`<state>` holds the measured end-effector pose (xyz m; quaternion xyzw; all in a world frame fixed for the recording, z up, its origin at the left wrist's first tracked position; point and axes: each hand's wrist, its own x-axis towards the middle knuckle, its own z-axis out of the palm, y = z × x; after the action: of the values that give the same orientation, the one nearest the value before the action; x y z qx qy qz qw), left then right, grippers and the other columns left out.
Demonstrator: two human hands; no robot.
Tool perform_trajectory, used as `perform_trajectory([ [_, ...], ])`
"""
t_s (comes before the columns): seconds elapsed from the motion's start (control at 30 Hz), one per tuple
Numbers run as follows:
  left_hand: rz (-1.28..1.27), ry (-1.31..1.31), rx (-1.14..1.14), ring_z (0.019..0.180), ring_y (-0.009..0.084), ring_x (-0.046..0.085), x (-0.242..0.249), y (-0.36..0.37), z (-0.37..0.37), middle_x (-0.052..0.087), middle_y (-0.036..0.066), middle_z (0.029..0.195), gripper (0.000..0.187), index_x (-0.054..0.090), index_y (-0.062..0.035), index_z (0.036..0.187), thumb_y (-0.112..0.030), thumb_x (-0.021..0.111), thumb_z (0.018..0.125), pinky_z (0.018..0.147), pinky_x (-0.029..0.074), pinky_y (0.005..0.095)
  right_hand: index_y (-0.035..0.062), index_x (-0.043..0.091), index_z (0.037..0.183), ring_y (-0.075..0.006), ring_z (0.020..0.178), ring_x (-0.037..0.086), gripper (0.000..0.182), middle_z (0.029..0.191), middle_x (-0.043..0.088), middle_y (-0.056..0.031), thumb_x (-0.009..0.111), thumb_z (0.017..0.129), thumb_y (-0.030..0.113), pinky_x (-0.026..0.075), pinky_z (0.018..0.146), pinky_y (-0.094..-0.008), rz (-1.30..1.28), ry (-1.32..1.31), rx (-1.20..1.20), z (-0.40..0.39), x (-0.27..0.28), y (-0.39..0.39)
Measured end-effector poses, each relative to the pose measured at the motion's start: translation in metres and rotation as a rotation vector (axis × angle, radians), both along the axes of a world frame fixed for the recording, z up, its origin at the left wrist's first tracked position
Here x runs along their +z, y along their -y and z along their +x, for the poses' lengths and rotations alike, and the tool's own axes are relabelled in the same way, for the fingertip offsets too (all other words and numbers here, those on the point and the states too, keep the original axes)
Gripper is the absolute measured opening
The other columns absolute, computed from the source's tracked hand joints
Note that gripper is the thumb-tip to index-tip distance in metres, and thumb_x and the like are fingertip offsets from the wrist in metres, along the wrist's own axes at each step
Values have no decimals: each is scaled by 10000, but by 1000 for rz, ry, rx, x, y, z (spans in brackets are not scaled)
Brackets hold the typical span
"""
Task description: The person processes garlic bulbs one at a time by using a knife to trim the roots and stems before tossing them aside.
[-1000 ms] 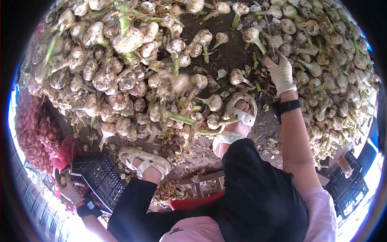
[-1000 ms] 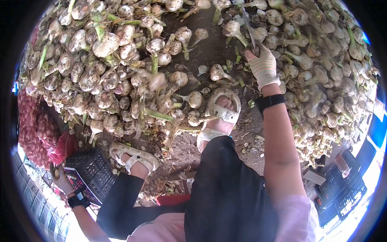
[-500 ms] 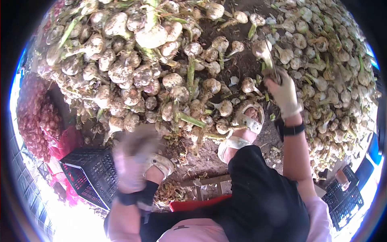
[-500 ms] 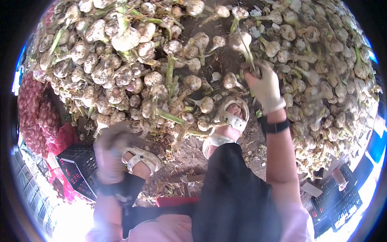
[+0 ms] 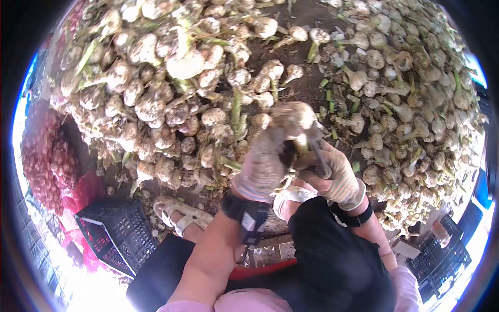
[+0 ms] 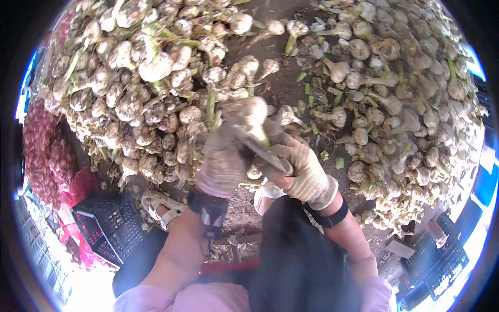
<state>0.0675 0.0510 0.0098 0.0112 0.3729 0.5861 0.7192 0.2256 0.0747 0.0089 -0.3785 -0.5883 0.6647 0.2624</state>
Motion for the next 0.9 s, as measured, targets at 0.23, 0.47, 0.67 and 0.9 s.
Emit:
perform_trajectory([
  [0.23, 135, -53, -185, 944, 209, 543, 0, 2, -43, 586, 72, 922, 447, 515, -55, 1120, -286, 662, 767, 831, 481, 323, 57, 613, 914, -185, 686, 636, 208, 743, 638, -45, 647, 712, 24, 504, 660, -300, -85, 248, -164, 29, 11, -13],
  [0.47, -124, -287, -513, 1080, 206, 542, 13, 32, -50, 503, 47, 1262, 662, 322, -100, 1320, -245, 682, 784, 1039, 338, 396, 129, 578, 835, -282, 653, 593, 264, 638, 559, -53, 686, 597, 160, 469, 577, -368, 491, 419, 194, 12, 27, -18],
  [0.67, 121, -129, -350, 1065, 202, 556, 32, 26, -40, 536, 98, 1189, 807, 321, -72, 1300, -171, 801, 659, 924, 469, 367, 135, 558, 844, -284, 665, 586, 264, 655, 559, -44, 679, 617, 192, 457, 577, -375, 469, 401, 258, 16, 25, -16],
  [0.9, 322, -662, -508, 974, 156, 588, 46, 22, -37, 575, 85, 1109, 640, 410, -12, 1259, -25, 724, 702, 886, 488, 308, 129, 549, 793, -305, 677, 578, 249, 649, 551, -48, 692, 624, 243, 446, 610, -394, 442, 365, 371, 23, 20, -14],
])
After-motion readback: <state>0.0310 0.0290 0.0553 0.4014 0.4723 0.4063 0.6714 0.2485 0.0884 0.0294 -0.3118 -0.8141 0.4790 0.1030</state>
